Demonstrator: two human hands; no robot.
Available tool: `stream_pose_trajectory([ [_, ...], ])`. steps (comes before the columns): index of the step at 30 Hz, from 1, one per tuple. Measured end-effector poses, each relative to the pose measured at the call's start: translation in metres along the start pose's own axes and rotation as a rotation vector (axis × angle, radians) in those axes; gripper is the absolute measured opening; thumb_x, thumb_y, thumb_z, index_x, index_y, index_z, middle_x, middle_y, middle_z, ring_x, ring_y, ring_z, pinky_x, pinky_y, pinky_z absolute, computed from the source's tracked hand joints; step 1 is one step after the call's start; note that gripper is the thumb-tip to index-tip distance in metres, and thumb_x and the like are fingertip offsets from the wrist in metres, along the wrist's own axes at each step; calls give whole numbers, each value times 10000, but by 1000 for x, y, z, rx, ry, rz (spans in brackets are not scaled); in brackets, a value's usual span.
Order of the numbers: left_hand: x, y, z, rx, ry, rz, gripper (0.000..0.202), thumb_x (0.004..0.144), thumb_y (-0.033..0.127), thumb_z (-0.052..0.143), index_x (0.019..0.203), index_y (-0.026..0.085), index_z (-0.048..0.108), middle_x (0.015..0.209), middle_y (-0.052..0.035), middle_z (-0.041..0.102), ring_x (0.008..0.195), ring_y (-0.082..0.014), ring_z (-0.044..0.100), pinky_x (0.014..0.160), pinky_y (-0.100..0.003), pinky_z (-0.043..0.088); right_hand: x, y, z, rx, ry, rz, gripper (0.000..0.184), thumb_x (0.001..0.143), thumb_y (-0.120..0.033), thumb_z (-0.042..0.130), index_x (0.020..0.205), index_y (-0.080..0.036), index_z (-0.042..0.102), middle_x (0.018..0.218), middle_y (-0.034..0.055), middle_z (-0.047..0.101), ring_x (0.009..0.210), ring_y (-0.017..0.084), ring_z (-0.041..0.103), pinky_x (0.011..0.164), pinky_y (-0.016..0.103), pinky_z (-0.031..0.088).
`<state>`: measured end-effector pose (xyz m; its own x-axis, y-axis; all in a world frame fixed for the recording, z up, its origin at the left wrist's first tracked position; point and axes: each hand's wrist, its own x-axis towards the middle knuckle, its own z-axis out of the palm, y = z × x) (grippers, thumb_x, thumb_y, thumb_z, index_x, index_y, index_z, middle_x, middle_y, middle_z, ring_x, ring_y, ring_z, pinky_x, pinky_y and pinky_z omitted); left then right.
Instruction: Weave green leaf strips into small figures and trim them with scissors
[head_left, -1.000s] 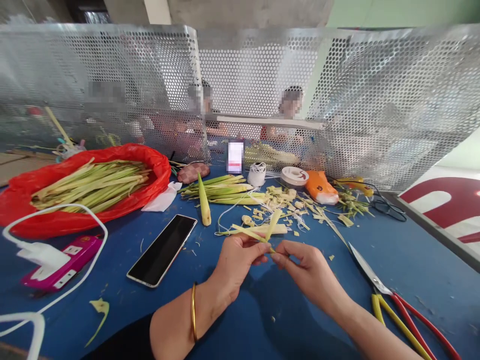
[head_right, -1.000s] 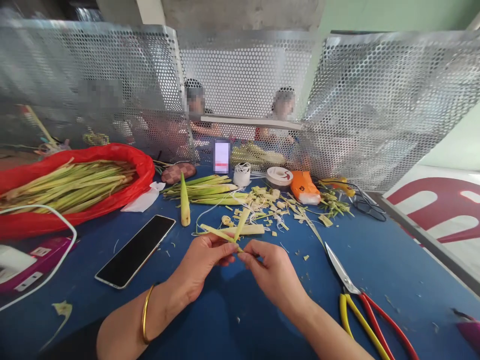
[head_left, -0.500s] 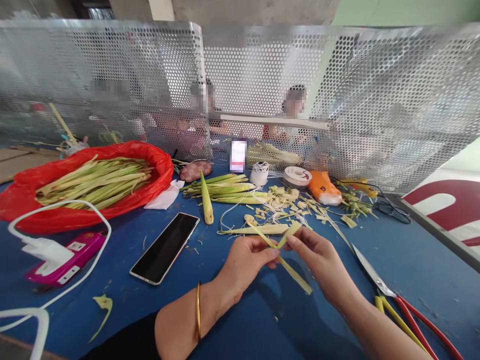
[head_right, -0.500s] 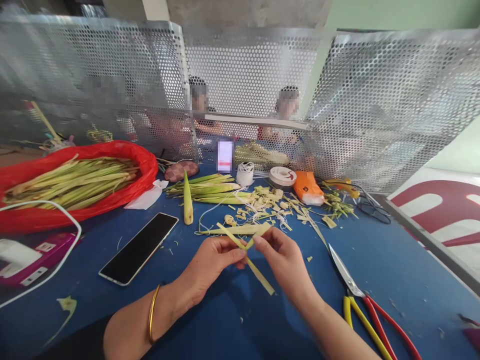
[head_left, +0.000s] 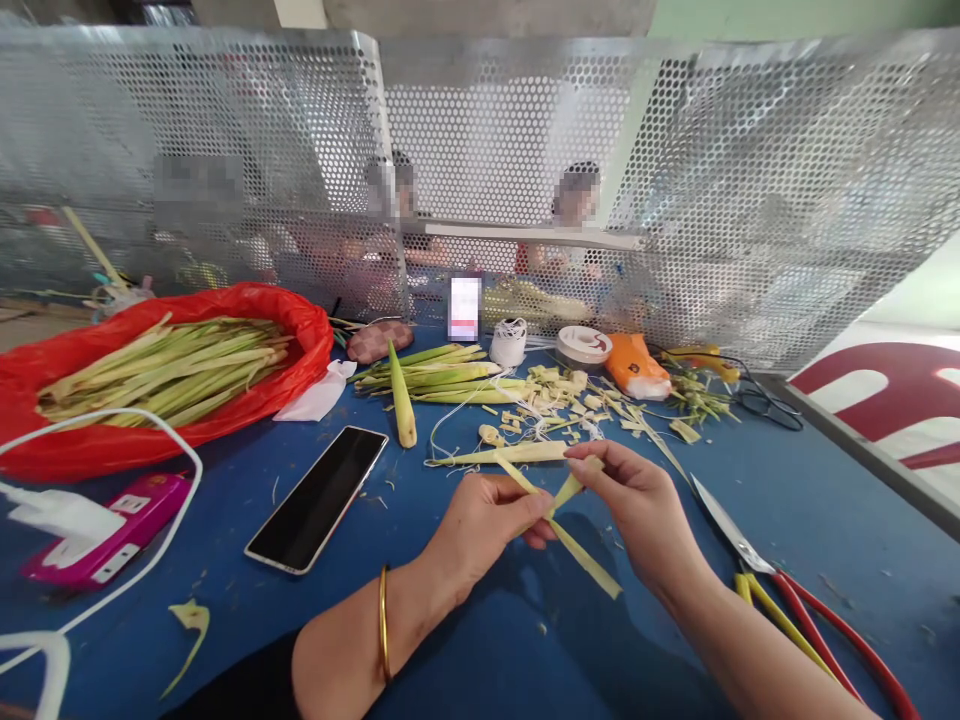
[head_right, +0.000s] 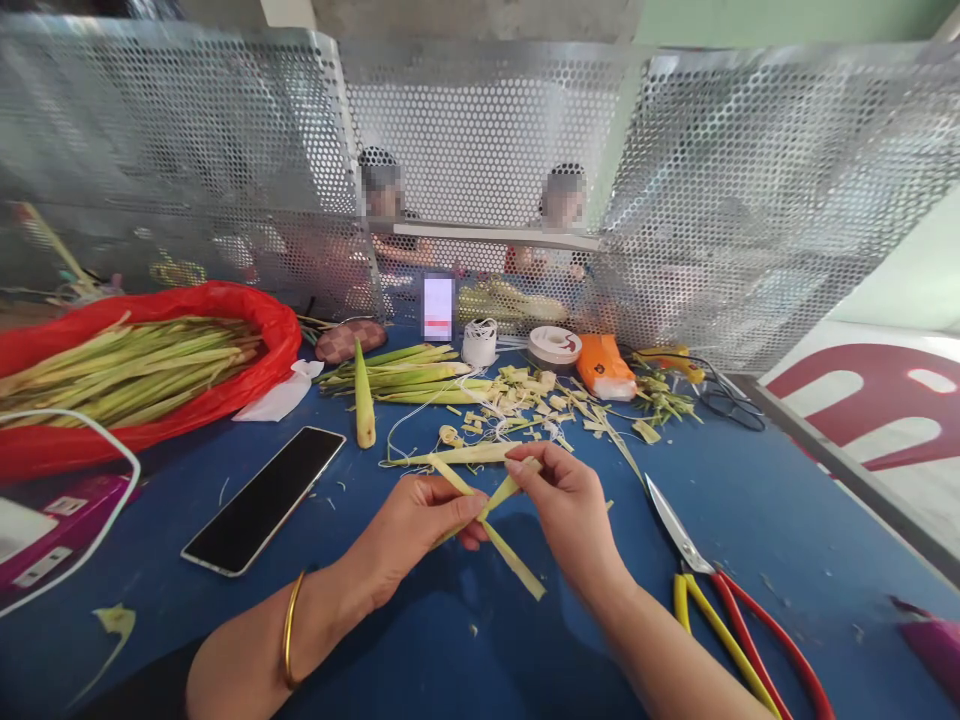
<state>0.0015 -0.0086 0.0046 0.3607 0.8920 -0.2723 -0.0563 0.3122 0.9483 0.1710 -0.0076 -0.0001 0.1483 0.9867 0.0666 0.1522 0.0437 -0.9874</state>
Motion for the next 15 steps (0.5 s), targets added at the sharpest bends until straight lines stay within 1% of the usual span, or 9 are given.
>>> stream_pose_trajectory([
  [2, -1, 0, 0, 4, -25, -34, 264, 774, 371, 688, 714, 117, 728, 639, -69, 708, 548, -137, 627, 637, -270, 504, 0, 0, -2, -34, -12, -30, 226, 758, -403, 684, 832, -189, 685, 644, -15, 604, 627, 154, 524, 608, 266, 413],
  [5, -2, 0, 0, -9, -18, -73, 272, 789, 379, 681, 768, 112, 729, 668, -71, 718, 521, -129, 628, 625, -262, 499, 1, 0, -3, -73, -42, -72, 213, 808, -395, 625, 840, -195, 690, 640, -9, 614, 638, 165, 546, 616, 272, 423],
  [8, -1, 1, -1, 11, 17, -43, 260, 791, 368, 684, 773, 113, 732, 688, -70, 725, 503, -106, 608, 610, -236, 483, 3, 0, -4, -101, 42, -111, 231, 832, -397, 590, 875, -198, 699, 727, 20, 665, 722, 193, 585, 677, 295, 446],
  [12, 0, 2, -3, 8, 50, -26, 263, 777, 383, 698, 769, 123, 734, 677, -59, 722, 473, -93, 582, 587, -229, 479, 7, 1, -9, -86, 195, -133, 272, 806, -428, 628, 942, -198, 679, 846, 48, 678, 809, 210, 591, 733, 320, 456],
  [14, 0, 2, -2, -23, 82, -20, 272, 768, 397, 706, 796, 128, 737, 696, -57, 723, 486, -100, 594, 587, -234, 488, 7, -1, -9, -42, 204, -98, 328, 781, -472, 652, 950, -191, 668, 847, 51, 671, 788, 203, 587, 721, 319, 460],
  [15, 0, 2, -2, -38, 101, -15, 277, 762, 401, 710, 811, 130, 739, 704, -57, 723, 500, -106, 604, 591, -239, 493, 6, -2, -8, -26, 168, -67, 346, 765, -494, 665, 922, -186, 669, 815, 45, 662, 749, 193, 580, 696, 313, 459],
])
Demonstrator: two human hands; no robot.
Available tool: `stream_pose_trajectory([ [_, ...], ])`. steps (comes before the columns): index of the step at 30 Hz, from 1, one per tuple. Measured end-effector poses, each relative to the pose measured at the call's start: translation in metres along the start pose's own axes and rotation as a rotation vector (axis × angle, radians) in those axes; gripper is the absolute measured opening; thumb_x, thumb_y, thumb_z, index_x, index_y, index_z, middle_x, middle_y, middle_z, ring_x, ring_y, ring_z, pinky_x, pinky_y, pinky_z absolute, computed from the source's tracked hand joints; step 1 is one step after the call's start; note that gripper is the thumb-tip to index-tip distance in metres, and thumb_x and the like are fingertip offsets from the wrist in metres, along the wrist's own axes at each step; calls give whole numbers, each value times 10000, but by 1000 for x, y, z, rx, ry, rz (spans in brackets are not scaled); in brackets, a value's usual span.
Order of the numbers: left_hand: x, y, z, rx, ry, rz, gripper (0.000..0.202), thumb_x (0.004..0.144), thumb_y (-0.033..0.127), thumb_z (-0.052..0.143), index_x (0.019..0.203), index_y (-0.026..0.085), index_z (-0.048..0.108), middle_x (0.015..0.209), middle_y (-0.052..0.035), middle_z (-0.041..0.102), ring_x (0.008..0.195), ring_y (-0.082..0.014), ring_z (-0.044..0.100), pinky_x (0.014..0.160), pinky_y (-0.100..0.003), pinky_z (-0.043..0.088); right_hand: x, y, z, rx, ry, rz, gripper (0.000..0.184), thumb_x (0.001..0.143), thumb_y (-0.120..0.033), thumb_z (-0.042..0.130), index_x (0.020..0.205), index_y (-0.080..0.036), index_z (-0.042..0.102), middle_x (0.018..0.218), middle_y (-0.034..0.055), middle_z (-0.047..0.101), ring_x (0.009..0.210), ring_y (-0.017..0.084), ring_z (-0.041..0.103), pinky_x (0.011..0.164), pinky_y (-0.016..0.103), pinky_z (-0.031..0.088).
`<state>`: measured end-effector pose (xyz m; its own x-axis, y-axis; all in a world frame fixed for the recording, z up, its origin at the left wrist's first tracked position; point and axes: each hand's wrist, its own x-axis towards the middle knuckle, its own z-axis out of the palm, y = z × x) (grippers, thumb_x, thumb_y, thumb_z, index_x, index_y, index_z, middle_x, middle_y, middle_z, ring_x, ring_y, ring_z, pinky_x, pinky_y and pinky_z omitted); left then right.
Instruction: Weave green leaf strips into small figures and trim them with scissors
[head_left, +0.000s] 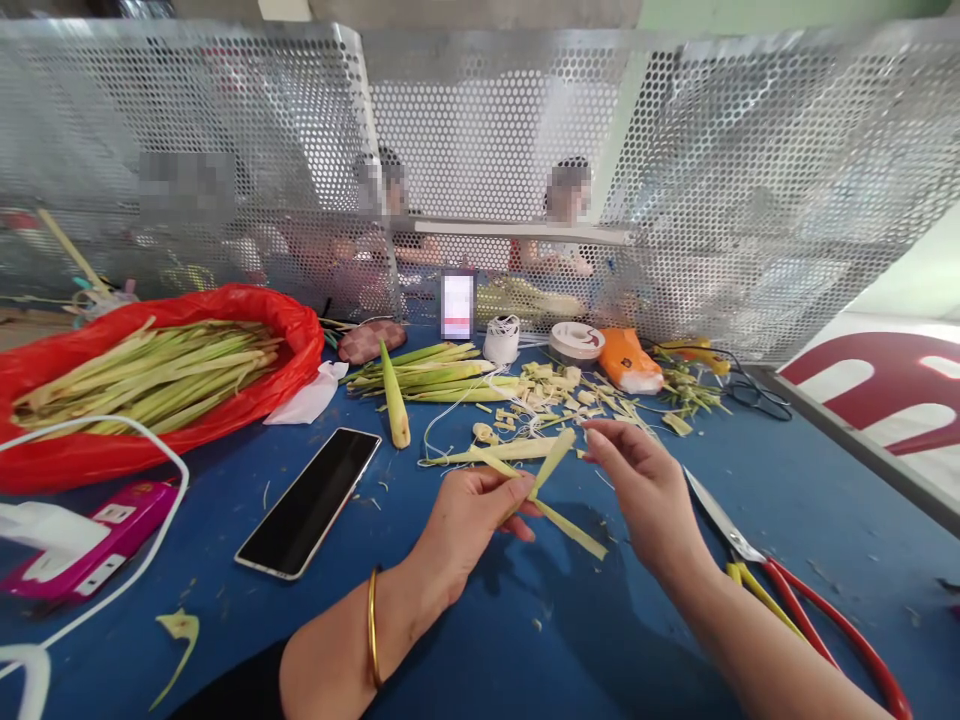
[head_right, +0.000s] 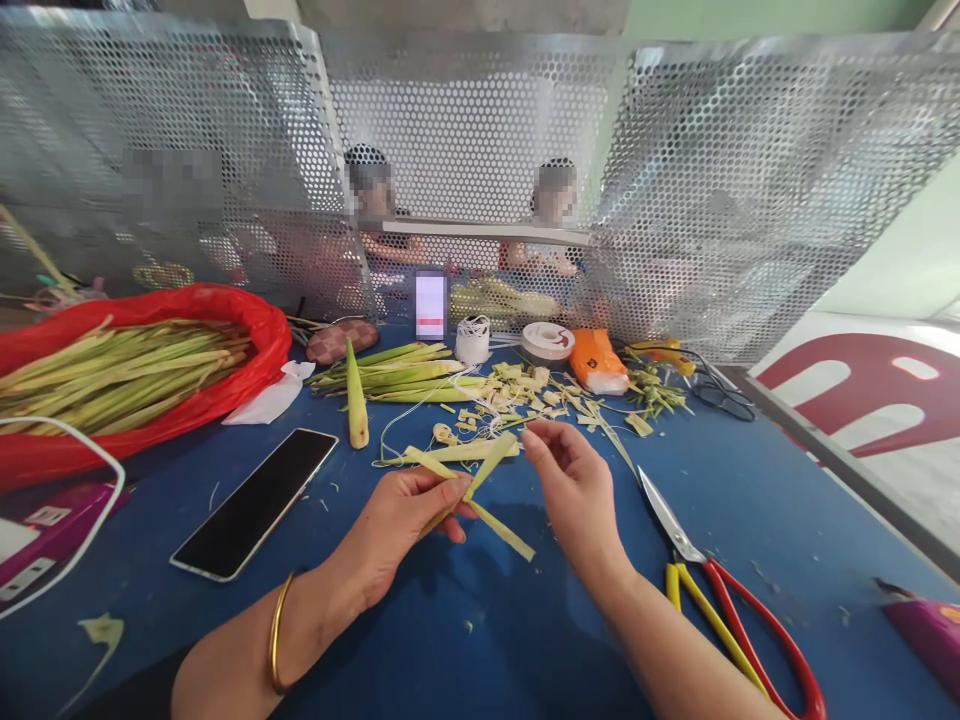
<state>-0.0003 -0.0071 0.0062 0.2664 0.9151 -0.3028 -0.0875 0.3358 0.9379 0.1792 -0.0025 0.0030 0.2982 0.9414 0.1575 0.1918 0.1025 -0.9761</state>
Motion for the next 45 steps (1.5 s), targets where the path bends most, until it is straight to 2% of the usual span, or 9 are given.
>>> stream_pose_trajectory([
  [5, -1, 1, 2, 8, -94, -2, 307, 723, 381, 736, 883, 119, 740, 766, -74, 727, 583, -143, 636, 663, -296, 513, -4, -4, 4, 22, -342, 120, 368, 745, -524, 677, 642, -175, 628, 555, -16, 550, 556, 132, 497, 588, 276, 415],
  [11, 2, 13, -13, 247, -255, -10, 309, 615, 96, 683, 906, 170, 752, 870, -47, 735, 836, -174, 646, 775, -282, 476, 4, -5, -9, -235, -362, -103, 364, 822, -474, 598, 583, -201, 565, 525, -26, 526, 524, 126, 455, 526, 258, 361],
  [17, 6, 23, -20, 158, 88, 75, 262, 778, 212, 567, 989, 171, 715, 891, -62, 705, 741, -150, 633, 637, -237, 468, 0, -19, -11, -82, -565, -7, 378, 829, -514, 585, 625, -196, 593, 523, -18, 544, 506, 128, 496, 518, 254, 409],
  [23, -2, 16, -10, 294, -382, -16, 337, 757, 455, 671, 890, 159, 761, 782, -64, 714, 651, -155, 611, 645, -262, 486, -5, -17, -5, -51, -623, -12, 383, 834, -501, 601, 614, -187, 589, 533, -32, 515, 498, 108, 467, 504, 235, 391],
  [30, -6, 16, -13, 723, -452, 250, 186, 809, 348, 631, 811, 249, 788, 715, 2, 723, 684, -168, 630, 636, -219, 423, -9, -15, -4, -6, -745, -9, 331, 860, -441, 597, 649, -186, 591, 586, -37, 498, 542, 106, 466, 538, 230, 400],
  [33, -9, 16, -10, 769, -423, 393, 168, 819, 340, 632, 848, 273, 783, 803, -20, 741, 768, -188, 648, 709, -236, 424, -9, -17, -4, 38, -765, 15, 338, 844, -463, 613, 651, -186, 606, 599, -25, 531, 544, 109, 475, 544, 237, 412],
  [38, -8, 6, 0, 373, -374, 87, 235, 819, 361, 618, 759, 174, 747, 701, -35, 698, 570, -137, 593, 583, -238, 449, -5, -13, -2, 208, -603, 136, 341, 779, -518, 675, 819, -179, 674, 633, -10, 601, 541, 122, 523, 552, 254, 438],
  [41, -4, 4, -1, 170, -229, 4, 246, 793, 371, 658, 893, 161, 738, 701, -41, 713, 598, -134, 625, 603, -234, 453, -2, -8, -4, 296, -429, 138, 453, 866, -592, 525, 881, -174, 699, 703, 18, 628, 618, 139, 562, 627, 267, 462],
  [45, -1, 6, -5, 69, -110, -54, 297, 772, 425, 689, 816, 132, 717, 621, -40, 690, 557, -130, 628, 581, -235, 445, -2, -6, -4, 270, -451, 30, 552, 875, -654, 440, 851, -169, 701, 645, 30, 620, 622, 165, 562, 654, 297, 460],
])
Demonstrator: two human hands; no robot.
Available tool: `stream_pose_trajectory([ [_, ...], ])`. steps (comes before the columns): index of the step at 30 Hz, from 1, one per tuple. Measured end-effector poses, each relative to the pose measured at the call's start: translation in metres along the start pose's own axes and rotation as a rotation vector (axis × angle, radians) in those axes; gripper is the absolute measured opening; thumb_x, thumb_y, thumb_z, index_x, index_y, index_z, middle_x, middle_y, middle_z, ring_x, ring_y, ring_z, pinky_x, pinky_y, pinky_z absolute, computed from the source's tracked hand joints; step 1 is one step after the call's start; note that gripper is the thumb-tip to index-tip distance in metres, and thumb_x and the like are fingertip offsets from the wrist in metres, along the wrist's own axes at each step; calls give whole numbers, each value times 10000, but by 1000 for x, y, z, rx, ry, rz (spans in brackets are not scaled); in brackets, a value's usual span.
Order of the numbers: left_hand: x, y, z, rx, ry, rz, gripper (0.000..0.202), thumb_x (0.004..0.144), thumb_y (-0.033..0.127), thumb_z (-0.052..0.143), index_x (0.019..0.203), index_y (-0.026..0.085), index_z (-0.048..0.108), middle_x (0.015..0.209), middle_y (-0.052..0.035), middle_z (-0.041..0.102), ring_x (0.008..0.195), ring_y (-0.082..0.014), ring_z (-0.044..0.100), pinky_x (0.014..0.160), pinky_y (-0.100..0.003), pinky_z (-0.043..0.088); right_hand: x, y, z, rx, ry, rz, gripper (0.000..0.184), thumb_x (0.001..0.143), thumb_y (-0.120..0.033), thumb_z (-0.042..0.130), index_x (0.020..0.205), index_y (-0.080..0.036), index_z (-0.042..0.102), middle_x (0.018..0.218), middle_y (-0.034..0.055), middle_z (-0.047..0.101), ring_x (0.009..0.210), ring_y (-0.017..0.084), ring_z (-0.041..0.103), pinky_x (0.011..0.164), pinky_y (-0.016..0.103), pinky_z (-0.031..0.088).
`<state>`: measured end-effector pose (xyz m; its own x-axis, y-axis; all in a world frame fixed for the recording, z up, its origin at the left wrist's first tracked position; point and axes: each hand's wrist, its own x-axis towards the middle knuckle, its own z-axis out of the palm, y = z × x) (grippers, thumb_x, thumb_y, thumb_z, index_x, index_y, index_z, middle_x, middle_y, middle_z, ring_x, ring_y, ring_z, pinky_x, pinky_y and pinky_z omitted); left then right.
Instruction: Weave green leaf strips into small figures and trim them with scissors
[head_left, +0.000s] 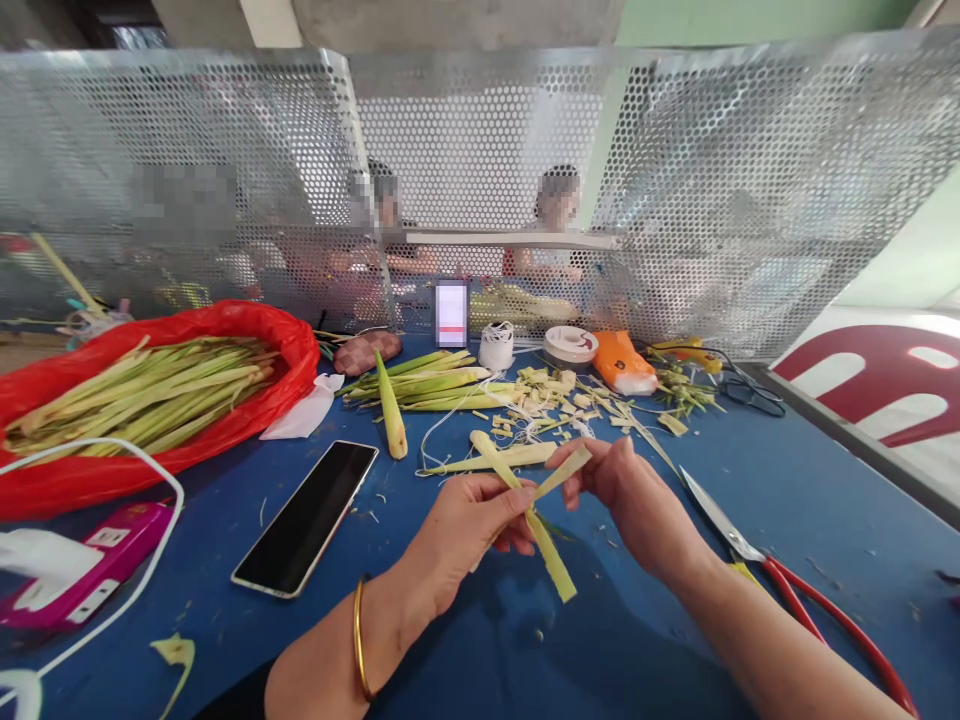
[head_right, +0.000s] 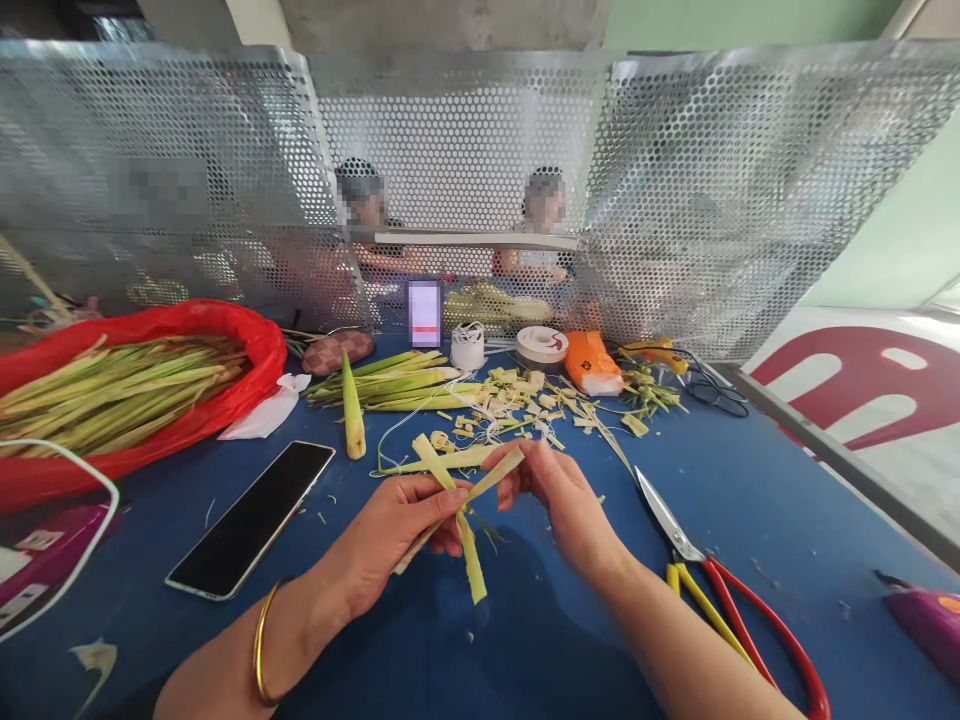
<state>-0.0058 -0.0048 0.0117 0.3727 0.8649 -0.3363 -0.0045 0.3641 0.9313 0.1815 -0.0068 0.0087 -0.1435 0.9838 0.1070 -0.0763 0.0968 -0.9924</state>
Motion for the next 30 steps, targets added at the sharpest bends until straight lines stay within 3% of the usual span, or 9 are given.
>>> stream_pose_trajectory([
  [4, -1, 1, 0, -78, -45, -47, 411, 817, 525, 610, 938, 144, 705, 691, -62, 724, 579, -134, 657, 559, -219, 433, -1, 0, 10, -158, 70, 46, 319, 771, -494, 694, 726, -180, 660, 546, -15, 577, 553, 135, 518, 596, 269, 419],
  [6, -2, 0, 0, -128, -80, -83, 427, 819, 530, 607, 1004, 154, 693, 759, -78, 746, 631, -139, 679, 588, -216, 446, -1, 1, 13, -164, 89, 79, 306, 758, -476, 703, 711, -179, 650, 559, -15, 584, 551, 133, 522, 585, 267, 422],
  [9, -2, -2, 0, -104, -89, -108, 339, 785, 449, 678, 920, 139, 711, 793, -86, 755, 635, -122, 674, 604, -204, 440, -1, 4, 14, -177, 99, 82, 297, 741, -465, 707, 691, -180, 640, 564, -16, 586, 546, 134, 527, 571, 265, 429],
  [15, 2, -4, 0, 15, -78, -61, 264, 794, 356, 659, 805, 106, 743, 582, -53, 685, 498, -87, 570, 483, -191, 306, -1, 8, 10, -271, 158, 30, 283, 761, -425, 692, 641, -179, 623, 529, -19, 571, 535, 127, 516, 563, 256, 413],
  [19, 3, -3, 0, -50, -40, 23, 303, 790, 393, 669, 889, 118, 746, 641, -47, 694, 518, -79, 534, 493, -194, 326, 1, 2, 8, -149, 168, 121, 406, 754, -569, 667, 775, -164, 642, 674, 28, 667, 567, 140, 589, 589, 272, 460],
  [22, 3, 0, 0, -103, -9, 100, 293, 745, 350, 723, 940, 131, 740, 701, -36, 704, 574, -90, 558, 560, -202, 403, -2, -4, 9, -121, 48, 246, 537, 754, -666, 609, 882, -147, 657, 757, 72, 703, 601, 165, 627, 579, 282, 470],
  [24, 4, 2, 0, -119, 34, 139, 276, 704, 275, 755, 943, 139, 737, 719, -23, 704, 605, -97, 572, 596, -207, 436, -6, -5, 12, -222, -98, 265, 490, 778, -635, 605, 801, -149, 672, 710, 58, 691, 638, 172, 626, 610, 281, 466],
  [26, 5, 2, 0, -122, 85, 160, 242, 696, 236, 751, 917, 139, 736, 694, -12, 692, 615, -103, 582, 609, -212, 455, -10, -4, 15, -392, -153, 190, 417, 829, -553, 587, 686, -168, 656, 655, 27, 661, 646, 158, 594, 620, 266, 439],
  [30, 8, -5, 2, -117, 140, 178, 183, 713, 215, 724, 874, 129, 730, 680, -14, 688, 570, -100, 582, 573, -211, 460, -15, 1, 18, -637, -122, 60, 377, 907, -401, 505, 607, -189, 587, 584, -16, 600, 587, 129, 532, 567, 244, 376],
])
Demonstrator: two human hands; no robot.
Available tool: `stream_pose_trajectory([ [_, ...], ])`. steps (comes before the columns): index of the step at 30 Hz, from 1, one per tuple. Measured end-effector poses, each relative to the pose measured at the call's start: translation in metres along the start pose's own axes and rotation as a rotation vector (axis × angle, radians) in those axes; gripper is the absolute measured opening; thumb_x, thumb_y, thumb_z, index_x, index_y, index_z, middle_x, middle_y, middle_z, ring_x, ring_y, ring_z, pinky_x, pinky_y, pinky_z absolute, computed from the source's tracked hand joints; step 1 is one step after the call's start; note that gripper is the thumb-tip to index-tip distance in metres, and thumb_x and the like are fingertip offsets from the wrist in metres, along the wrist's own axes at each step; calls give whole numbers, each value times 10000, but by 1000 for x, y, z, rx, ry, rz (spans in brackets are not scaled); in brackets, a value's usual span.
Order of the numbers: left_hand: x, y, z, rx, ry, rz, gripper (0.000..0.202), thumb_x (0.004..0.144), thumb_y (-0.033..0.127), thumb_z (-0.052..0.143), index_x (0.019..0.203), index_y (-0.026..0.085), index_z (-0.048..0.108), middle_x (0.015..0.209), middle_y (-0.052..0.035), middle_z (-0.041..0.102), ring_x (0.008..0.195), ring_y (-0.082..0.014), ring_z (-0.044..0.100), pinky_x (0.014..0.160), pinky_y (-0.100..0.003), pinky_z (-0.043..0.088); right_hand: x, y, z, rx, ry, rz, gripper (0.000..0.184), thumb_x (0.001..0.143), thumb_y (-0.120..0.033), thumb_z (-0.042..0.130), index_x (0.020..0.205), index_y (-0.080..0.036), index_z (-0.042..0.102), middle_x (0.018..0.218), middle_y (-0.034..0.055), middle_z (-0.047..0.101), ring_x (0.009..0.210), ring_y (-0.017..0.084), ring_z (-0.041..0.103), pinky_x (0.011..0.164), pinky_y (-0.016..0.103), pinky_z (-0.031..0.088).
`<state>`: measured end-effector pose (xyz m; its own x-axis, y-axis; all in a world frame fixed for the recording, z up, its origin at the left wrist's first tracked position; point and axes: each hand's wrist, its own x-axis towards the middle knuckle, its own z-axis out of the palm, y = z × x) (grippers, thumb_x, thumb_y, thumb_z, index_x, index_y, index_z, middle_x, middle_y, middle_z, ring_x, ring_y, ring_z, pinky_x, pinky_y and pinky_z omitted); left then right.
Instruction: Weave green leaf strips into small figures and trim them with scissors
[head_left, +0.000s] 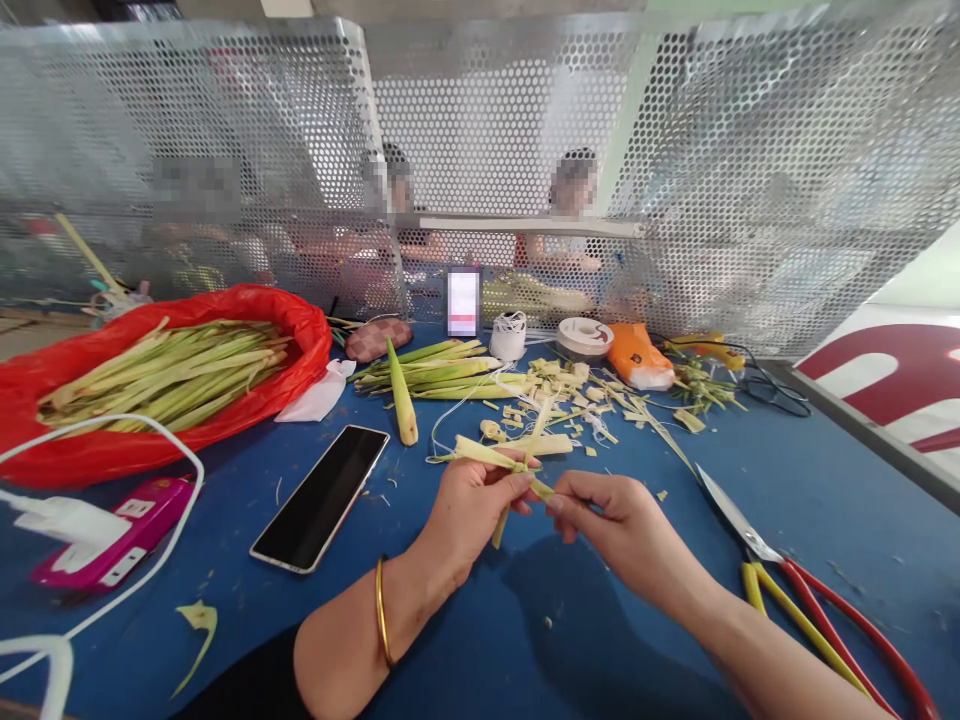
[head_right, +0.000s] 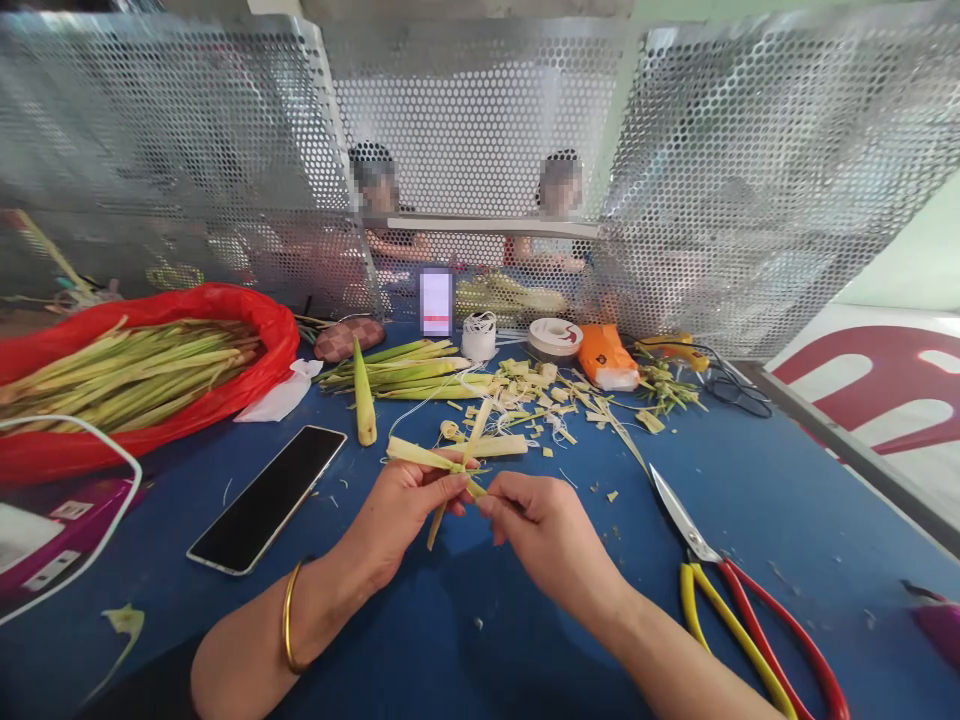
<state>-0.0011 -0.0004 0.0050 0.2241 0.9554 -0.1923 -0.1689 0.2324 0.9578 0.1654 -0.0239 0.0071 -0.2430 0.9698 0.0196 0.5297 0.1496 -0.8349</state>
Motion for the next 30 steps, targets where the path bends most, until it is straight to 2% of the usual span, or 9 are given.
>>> stream_pose_trajectory([
  [2, 1, -3, 0, -5, 36, -19, 188, 717, 208, 721, 887, 127, 730, 688, -15, 697, 524, -87, 569, 557, -208, 457, 0, 1, 0, -58, -24, -14, 367, 922, -361, 487, 609, -193, 577, 567, -23, 588, 562, 127, 530, 545, 241, 372],
  [4, 1, -3, -1, -30, 38, -65, 214, 737, 236, 719, 919, 124, 735, 707, -31, 715, 545, -98, 602, 601, -221, 482, 1, 2, -1, -156, 37, -77, 338, 932, -329, 476, 647, -201, 605, 601, -14, 613, 585, 140, 556, 558, 251, 388],
  [8, 1, 3, -3, -135, -21, -73, 277, 748, 275, 733, 990, 140, 731, 897, -80, 755, 844, -183, 694, 829, -280, 506, -6, -4, 0, -448, 563, -378, 133, 905, -252, 548, 856, -220, 667, 779, 31, 683, 781, 209, 620, 778, 360, 407],
  [9, 0, 4, -2, -159, -29, -51, 282, 734, 257, 746, 995, 152, 729, 938, -76, 755, 896, -190, 690, 869, -286, 495, -8, -6, 2, -482, 632, -451, 101, 896, -235, 567, 871, -222, 664, 792, 34, 682, 789, 212, 618, 800, 377, 394],
  [10, 0, 5, -2, -179, -37, -30, 288, 721, 238, 756, 998, 166, 728, 963, -66, 754, 923, -191, 686, 896, -290, 486, -11, -8, 5, -490, 633, -498, 81, 889, -226, 584, 864, -223, 661, 788, 32, 678, 776, 209, 615, 800, 380, 389],
  [12, -2, 5, 0, -197, -56, 4, 291, 707, 233, 767, 991, 186, 731, 968, -51, 755, 936, -189, 683, 932, -299, 472, -13, -9, 13, -437, 501, -500, 50, 881, -233, 610, 868, -226, 658, 825, 29, 679, 782, 203, 615, 789, 368, 396],
  [17, -4, 3, 6, -121, -47, 34, 244, 724, 314, 753, 929, 182, 754, 935, -56, 761, 949, -211, 677, 981, -340, 448, -6, 0, 31, -157, 287, -255, 109, 904, -250, 573, 832, -232, 653, 902, 33, 660, 885, 207, 606, 781, 326, 445],
  [21, -4, 1, 7, -87, -18, 40, 191, 714, 301, 745, 857, 175, 761, 990, -53, 754, 985, -224, 664, 984, -345, 452, -5, 0, 30, -65, 241, -224, 261, 930, -237, 486, 683, -213, 567, 771, 32, 584, 796, 198, 578, 706, 304, 454],
  [30, -4, -4, 4, -100, 101, 52, 190, 692, 182, 725, 880, 175, 753, 983, -51, 751, 978, -222, 668, 918, -321, 495, -6, -8, 29, -14, 173, -320, 305, 943, -218, 453, 638, -210, 465, 854, 58, 606, 886, 199, 596, 756, 293, 469],
])
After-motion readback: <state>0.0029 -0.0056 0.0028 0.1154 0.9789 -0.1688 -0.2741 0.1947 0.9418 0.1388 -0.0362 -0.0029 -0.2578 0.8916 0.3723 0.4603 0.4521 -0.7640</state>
